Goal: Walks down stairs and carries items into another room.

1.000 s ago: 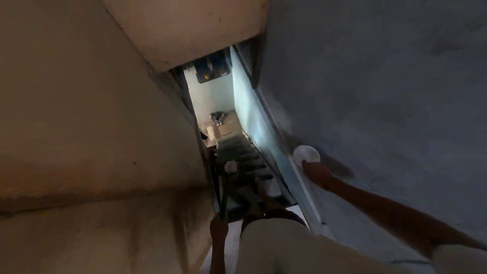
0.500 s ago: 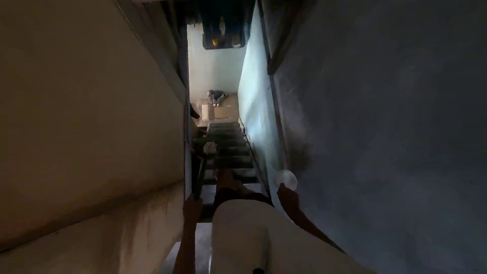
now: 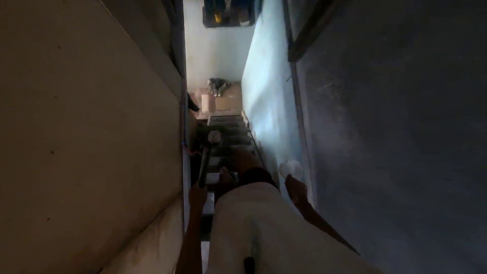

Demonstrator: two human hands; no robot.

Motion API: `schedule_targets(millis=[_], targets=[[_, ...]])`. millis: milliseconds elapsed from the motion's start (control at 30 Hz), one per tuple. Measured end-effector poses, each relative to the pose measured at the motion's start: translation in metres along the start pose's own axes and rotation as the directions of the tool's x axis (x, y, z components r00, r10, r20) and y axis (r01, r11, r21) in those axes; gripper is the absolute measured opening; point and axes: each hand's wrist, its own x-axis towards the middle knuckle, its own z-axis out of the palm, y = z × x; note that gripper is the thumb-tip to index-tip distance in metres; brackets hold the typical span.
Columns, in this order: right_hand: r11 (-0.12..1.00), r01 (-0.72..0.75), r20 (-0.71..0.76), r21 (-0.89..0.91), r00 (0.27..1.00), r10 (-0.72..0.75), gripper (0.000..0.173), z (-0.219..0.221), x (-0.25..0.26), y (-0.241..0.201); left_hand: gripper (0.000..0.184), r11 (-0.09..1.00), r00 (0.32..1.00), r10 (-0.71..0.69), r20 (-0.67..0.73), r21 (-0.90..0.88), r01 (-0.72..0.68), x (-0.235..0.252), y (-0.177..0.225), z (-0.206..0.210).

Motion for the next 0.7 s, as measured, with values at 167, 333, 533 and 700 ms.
schedule_targets(millis=[167,333,533,700], targets=[[0.995,0.095,-0.004,-0.028,0.995,-0.095,0.033,-0.022,0.068,-0.037,0.042,1.000,1.000,-0.017,0.002,0.007,0.017,0.055,0.035,-0.001],[0.983,0.170,-0.065,-0.073,0.983,-0.175,0.030,0.002,0.168,-0.061,0.040,1.000,1.000,0.005,-0.014,0.018,-0.005,0.125,0.066,0.016],[0.973,0.226,-0.100,-0.045,0.968,-0.229,0.032,0.041,0.295,-0.066,0.044,0.999,0.998,0.008,-0.061,0.043,-0.005,0.231,0.112,0.054],[0.976,0.217,-0.112,-0.031,0.969,-0.219,0.028,0.058,0.350,-0.057,0.045,1.000,0.998,0.008,-0.068,0.015,-0.007,0.307,0.144,0.070]])
